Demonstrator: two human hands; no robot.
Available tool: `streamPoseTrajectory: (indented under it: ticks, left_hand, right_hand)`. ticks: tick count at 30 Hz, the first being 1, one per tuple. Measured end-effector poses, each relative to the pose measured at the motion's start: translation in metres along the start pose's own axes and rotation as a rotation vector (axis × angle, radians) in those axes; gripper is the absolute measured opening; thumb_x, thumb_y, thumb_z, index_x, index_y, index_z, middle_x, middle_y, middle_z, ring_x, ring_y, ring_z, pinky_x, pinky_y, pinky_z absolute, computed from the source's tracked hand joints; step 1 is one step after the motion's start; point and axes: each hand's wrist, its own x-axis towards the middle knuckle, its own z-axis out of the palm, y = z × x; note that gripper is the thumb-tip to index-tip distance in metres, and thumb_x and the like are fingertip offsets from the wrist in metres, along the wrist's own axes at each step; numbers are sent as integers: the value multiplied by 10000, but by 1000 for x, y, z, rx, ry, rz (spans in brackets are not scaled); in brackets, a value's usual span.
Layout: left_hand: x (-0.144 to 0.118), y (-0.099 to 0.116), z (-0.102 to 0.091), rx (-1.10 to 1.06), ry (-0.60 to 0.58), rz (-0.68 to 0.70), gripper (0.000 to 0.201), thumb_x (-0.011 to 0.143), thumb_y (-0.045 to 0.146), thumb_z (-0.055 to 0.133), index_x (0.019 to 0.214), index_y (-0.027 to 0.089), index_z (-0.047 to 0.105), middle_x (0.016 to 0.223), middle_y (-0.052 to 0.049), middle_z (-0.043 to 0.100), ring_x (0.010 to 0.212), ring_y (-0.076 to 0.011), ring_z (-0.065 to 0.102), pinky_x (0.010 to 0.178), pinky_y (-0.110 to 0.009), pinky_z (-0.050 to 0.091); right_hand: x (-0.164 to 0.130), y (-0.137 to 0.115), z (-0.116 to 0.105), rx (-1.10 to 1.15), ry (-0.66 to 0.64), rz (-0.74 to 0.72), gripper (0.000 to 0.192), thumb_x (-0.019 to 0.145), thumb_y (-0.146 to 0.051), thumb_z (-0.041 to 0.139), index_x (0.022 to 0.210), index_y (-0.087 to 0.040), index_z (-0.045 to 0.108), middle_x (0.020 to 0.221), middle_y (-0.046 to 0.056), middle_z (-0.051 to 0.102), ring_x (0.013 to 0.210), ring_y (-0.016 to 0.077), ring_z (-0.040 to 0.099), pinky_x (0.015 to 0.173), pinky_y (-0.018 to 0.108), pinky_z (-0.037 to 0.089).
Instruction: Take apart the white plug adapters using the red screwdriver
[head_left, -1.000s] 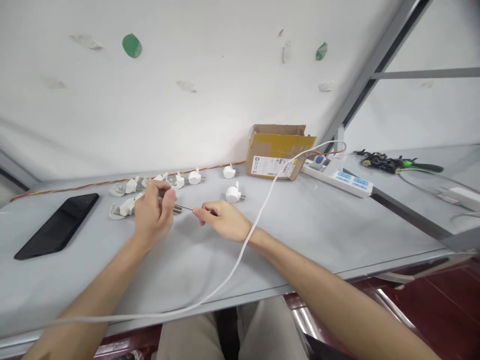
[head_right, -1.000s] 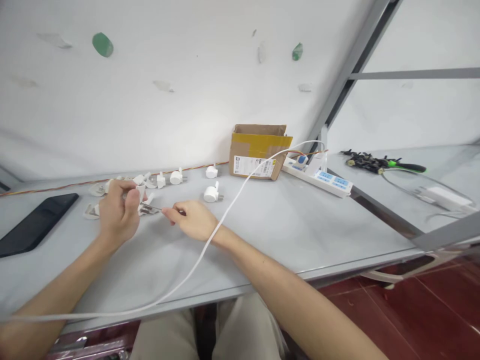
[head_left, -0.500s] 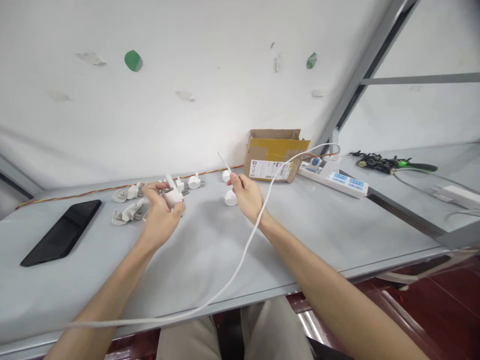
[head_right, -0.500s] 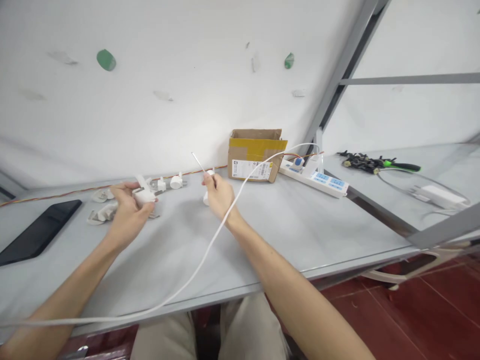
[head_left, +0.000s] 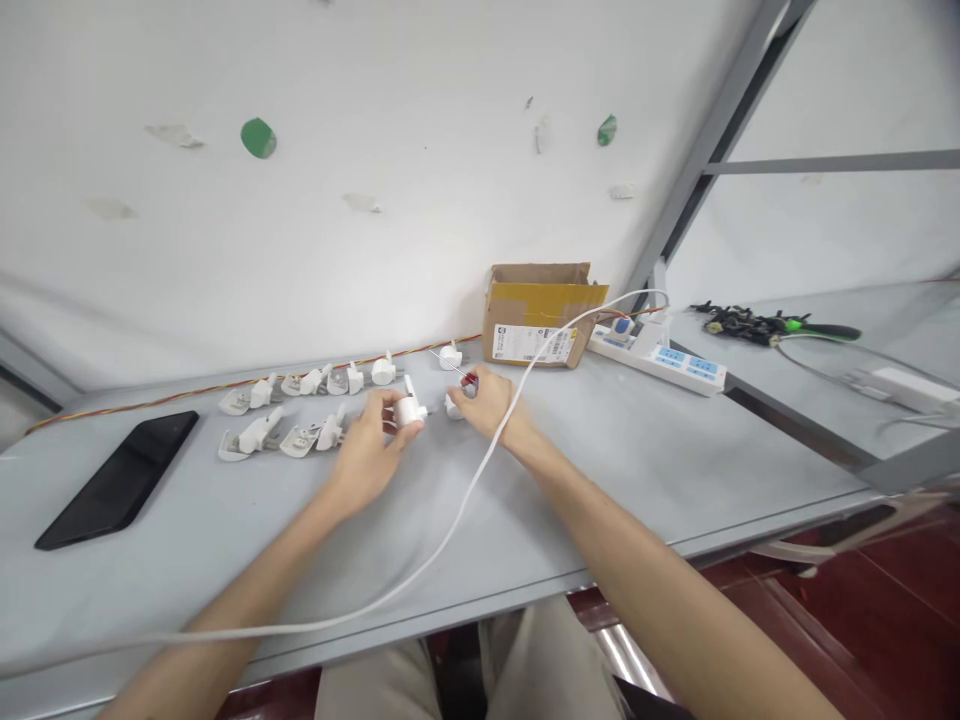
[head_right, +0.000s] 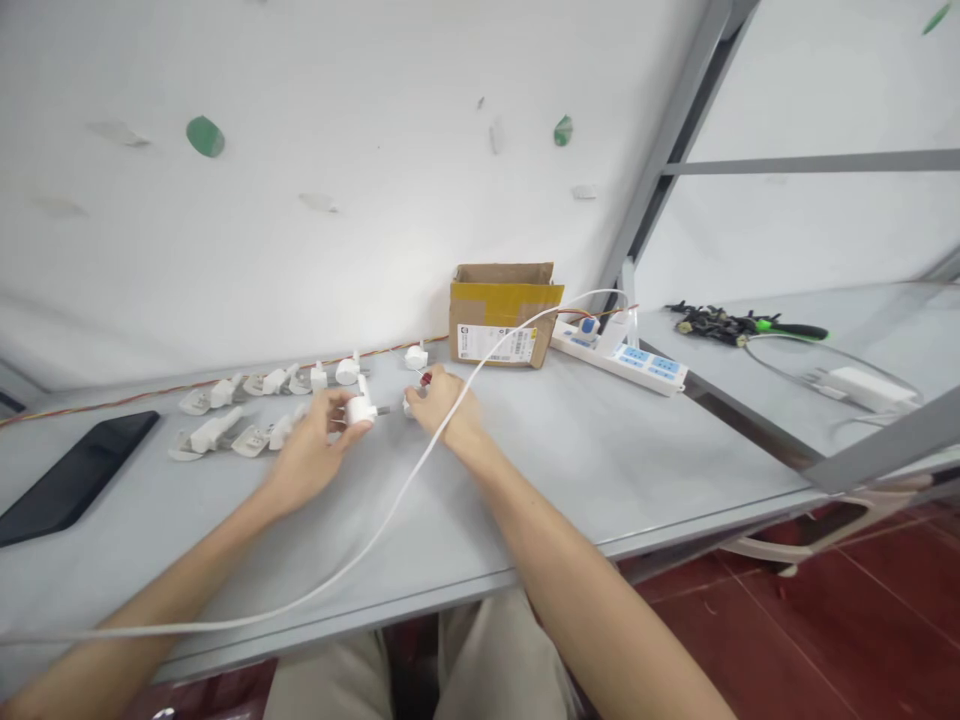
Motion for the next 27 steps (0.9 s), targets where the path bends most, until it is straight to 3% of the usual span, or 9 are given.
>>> streamPoseTrajectory:
  ticks: [6, 12, 18, 21, 24, 27]
  left_hand:
    - [22, 5, 20, 293, -77, 40, 349, 888, 415, 417, 1127, 166, 472, 992, -133, 616, 1014, -285, 559, 837, -412, 442]
    - [29, 2, 19, 345, -106, 54, 440, 880, 473, 407, 1166, 151, 496, 1132, -146, 610, 1116, -284, 530, 925, -415, 411]
    - [55, 5, -6, 344, -4, 63, 526, 858, 562, 381, 1167, 166, 537, 1235, -145, 583, 1175, -294, 514, 951, -428, 398]
    - [82, 2, -26, 516, 82, 113, 478, 844, 528, 416, 1116, 168, 573, 1157, -148, 622, 1149, -331, 501, 937, -457, 394]
    - [108, -10, -41, 707, -8, 165, 515, 801, 517, 485, 1157, 153, 562, 1178, -162, 620, 1185, -362, 449, 931, -462, 393]
    - [124, -21, -45, 809, -119, 182, 536, 766, 523, 529, 1174, 176, 562, 1148, -154, 642, 1142, -368, 474, 891, -459, 408]
  right_hand:
    - [-1, -2, 0, -16, -15, -6, 285, 803, -431, 526, 955, -197, 589, 901, 63, 698, 842, 226, 650, 672, 290, 424]
    - [-5, -6, -3, -31, -12, 24, 252, 860, -367, 467, 983, -187, 593, 934, 86, 698, 869, 228, 652, 681, 293, 429]
    - [-8, -9, -6, 35, 40, -13, 276, 879, -385, 468, 1010, -171, 582, 961, 117, 674, 869, 254, 641, 696, 327, 438]
    - [-9, -12, -6, 89, 96, -38, 249, 891, -378, 461, 987, -177, 573, 952, 106, 662, 874, 241, 628, 718, 325, 435]
    - [-10, -15, -6, 149, 130, -63, 227, 893, -370, 464, 980, -188, 567, 949, 87, 657, 846, 209, 615, 713, 303, 425]
    - [-11, -17, -5, 170, 163, -83, 200, 890, -360, 467, 953, -198, 567, 916, 68, 653, 796, 187, 601, 689, 289, 410]
